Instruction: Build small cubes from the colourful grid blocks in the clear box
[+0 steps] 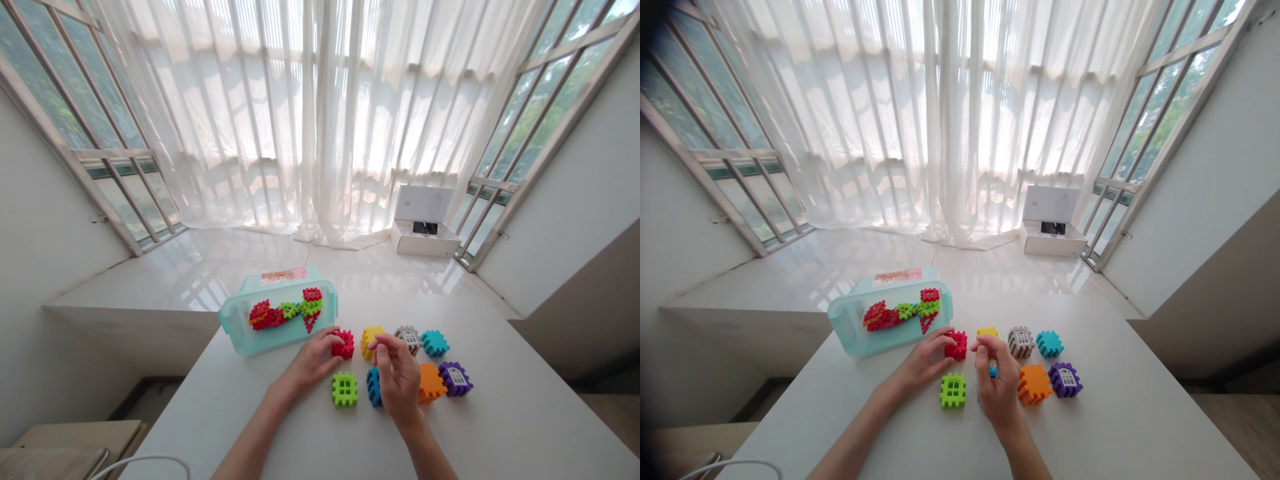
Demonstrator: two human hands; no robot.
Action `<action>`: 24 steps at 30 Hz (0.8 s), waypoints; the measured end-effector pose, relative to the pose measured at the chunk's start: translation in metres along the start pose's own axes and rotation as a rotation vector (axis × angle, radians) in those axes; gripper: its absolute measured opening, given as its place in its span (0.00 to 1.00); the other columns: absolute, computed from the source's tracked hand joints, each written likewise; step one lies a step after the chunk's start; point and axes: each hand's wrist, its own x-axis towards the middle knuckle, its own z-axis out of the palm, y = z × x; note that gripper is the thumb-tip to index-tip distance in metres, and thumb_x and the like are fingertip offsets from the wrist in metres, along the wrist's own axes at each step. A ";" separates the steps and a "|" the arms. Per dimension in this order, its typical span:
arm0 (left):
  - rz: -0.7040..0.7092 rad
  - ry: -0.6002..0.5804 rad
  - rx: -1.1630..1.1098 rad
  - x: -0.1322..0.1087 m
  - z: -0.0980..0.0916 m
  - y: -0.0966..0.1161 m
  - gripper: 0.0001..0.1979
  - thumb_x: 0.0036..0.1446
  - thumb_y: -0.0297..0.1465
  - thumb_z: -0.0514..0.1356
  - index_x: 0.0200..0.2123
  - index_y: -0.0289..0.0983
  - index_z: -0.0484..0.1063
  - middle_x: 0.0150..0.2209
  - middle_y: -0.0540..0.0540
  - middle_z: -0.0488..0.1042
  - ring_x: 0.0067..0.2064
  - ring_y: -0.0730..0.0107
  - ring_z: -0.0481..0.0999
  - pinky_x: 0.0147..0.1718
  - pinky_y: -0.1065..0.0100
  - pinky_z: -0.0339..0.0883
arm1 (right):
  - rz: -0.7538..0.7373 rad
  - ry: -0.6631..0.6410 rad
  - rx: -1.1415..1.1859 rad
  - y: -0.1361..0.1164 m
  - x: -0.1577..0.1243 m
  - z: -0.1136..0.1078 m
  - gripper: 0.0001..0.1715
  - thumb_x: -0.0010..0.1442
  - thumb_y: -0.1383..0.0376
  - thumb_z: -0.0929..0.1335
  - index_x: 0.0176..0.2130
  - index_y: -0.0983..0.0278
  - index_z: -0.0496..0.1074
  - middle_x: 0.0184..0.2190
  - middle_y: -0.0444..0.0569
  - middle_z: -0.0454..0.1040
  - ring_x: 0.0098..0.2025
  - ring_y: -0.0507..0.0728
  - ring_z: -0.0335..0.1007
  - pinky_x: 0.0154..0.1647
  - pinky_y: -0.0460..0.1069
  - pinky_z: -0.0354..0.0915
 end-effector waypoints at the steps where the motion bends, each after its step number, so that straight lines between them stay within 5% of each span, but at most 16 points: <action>1: -0.002 0.002 -0.002 0.000 0.000 0.001 0.09 0.59 0.30 0.64 0.44 0.42 0.77 0.58 0.40 0.73 0.61 0.55 0.72 0.61 0.55 0.66 | 0.003 -0.005 -0.005 0.000 0.000 0.000 0.09 0.68 0.66 0.64 0.47 0.61 0.72 0.35 0.49 0.79 0.32 0.54 0.75 0.34 0.49 0.73; 24: -0.053 -0.014 -0.022 0.002 0.000 0.004 0.06 0.62 0.32 0.62 0.41 0.40 0.77 0.53 0.40 0.75 0.61 0.57 0.71 0.60 0.59 0.66 | -0.022 -0.017 -0.004 0.003 0.000 0.001 0.10 0.69 0.67 0.64 0.48 0.60 0.72 0.36 0.47 0.78 0.34 0.54 0.76 0.35 0.50 0.73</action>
